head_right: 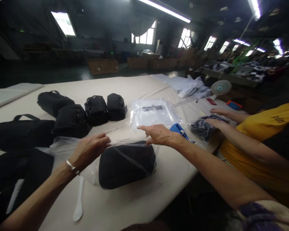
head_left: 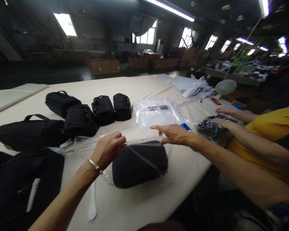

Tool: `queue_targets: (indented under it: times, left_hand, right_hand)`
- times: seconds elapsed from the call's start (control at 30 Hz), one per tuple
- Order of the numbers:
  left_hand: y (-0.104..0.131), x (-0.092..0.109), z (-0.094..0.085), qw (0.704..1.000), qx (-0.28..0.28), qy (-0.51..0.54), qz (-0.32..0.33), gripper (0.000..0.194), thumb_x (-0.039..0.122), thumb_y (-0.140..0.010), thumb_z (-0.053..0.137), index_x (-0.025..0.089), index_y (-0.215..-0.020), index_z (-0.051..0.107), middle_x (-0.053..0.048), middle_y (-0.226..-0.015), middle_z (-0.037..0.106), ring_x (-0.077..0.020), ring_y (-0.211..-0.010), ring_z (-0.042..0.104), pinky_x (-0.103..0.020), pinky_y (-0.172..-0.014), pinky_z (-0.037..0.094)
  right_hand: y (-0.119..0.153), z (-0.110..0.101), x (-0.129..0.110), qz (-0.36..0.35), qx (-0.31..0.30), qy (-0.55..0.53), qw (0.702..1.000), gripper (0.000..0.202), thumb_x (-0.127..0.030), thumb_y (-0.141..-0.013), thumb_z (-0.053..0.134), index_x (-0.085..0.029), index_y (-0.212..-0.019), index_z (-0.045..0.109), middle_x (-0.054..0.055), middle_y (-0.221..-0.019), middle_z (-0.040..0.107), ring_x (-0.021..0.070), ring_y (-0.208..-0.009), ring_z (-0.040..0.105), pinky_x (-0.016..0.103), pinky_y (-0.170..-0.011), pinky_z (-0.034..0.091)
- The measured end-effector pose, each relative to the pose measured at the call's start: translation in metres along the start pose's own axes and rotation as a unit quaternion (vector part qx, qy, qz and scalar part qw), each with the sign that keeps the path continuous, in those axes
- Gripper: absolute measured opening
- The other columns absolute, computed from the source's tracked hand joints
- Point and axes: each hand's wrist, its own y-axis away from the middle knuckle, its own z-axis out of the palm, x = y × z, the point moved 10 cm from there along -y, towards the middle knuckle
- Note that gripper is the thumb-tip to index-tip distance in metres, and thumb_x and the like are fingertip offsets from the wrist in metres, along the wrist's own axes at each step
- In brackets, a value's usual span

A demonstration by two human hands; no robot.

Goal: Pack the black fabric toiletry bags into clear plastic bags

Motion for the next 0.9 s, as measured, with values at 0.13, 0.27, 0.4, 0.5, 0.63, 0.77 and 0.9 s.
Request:
queue_targets:
  times: [0.13,0.27,0.4,0.5,0.63,0.77,0.9]
  left_hand:
    - [0.005,-0.005,-0.003,0.999,0.019,0.035,0.032,0.029,0.03,-0.096,0.04,0.021,-0.082,0.064,-0.003,-0.082,0.061,-0.0125,-0.058,0.051,-0.026,-0.051,0.027]
    - [0.007,-0.001,-0.008,0.993,0.043,0.081,0.074,0.037,0.036,-0.098,0.035,0.022,-0.081,0.065,-0.004,-0.079,0.059,-0.0115,-0.056,0.05,-0.025,-0.049,0.028]
    - [0.008,0.006,-0.014,0.987,0.046,0.12,0.098,0.04,0.038,-0.098,0.033,0.021,-0.076,0.062,-0.002,-0.073,0.056,-0.0119,-0.056,0.048,-0.025,-0.05,0.029]
    - [0.014,0.005,-0.01,0.986,0.011,0.142,0.088,0.039,0.039,-0.098,0.033,0.021,-0.079,0.062,-0.002,-0.075,0.056,-0.0112,-0.057,0.049,-0.025,-0.05,0.03]
    - [0.031,0.005,-0.001,0.985,-0.007,0.154,0.081,0.036,0.037,-0.099,0.034,0.022,-0.086,0.064,0.0,-0.076,0.057,-0.0099,-0.055,0.051,-0.024,-0.05,0.032]
    - [0.031,0.004,-0.002,0.988,0.023,0.129,0.077,0.034,0.039,-0.098,0.036,0.022,-0.091,0.065,-0.002,-0.081,0.061,-0.0108,-0.056,0.055,-0.024,-0.049,0.034]
    - [0.022,0.01,-0.026,0.988,0.096,0.05,0.111,0.03,0.03,-0.099,0.036,0.024,-0.112,0.062,-0.004,-0.095,0.067,-0.0155,-0.072,0.062,-0.026,-0.058,0.043]
  right_hand:
    - [0.036,-0.005,0.038,0.044,-0.003,0.102,0.994,0.04,-0.014,-0.079,0.068,-0.028,-0.116,0.067,0.004,-0.097,0.073,0.0223,-0.084,0.067,0.029,-0.072,0.045]
    - [0.054,-0.029,0.051,0.077,0.102,0.112,0.985,0.021,-0.018,-0.092,0.052,-0.023,-0.094,0.073,0.005,-0.094,0.072,0.0197,-0.082,0.067,0.029,-0.075,0.047]
    - [0.055,-0.041,0.06,0.087,0.195,-0.028,0.977,0.024,-0.021,-0.095,0.046,-0.021,-0.097,0.07,0.005,-0.105,0.071,0.0154,-0.08,0.067,0.027,-0.074,0.051]
    - [0.056,-0.024,0.077,0.147,0.162,-0.176,0.96,0.024,-0.029,-0.096,0.044,-0.02,-0.099,0.066,0.005,-0.102,0.07,0.0098,-0.057,0.063,0.023,-0.056,0.049]
    - [0.074,0.002,0.073,0.166,0.101,-0.244,0.95,0.026,-0.035,-0.086,0.062,-0.02,-0.106,0.065,0.002,-0.084,0.07,0.015,-0.071,0.067,0.025,-0.064,0.052]
    - [0.086,-0.003,0.072,0.153,0.154,-0.154,0.964,0.038,-0.028,-0.071,0.078,-0.02,-0.106,0.065,0.002,-0.09,0.069,0.0169,-0.079,0.065,0.028,-0.072,0.052]
    - [0.084,-0.023,0.08,0.16,0.246,-0.01,0.956,0.011,-0.027,-0.088,0.063,-0.02,-0.094,0.068,0.005,-0.093,0.072,0.021,-0.086,0.066,0.033,-0.08,0.051]
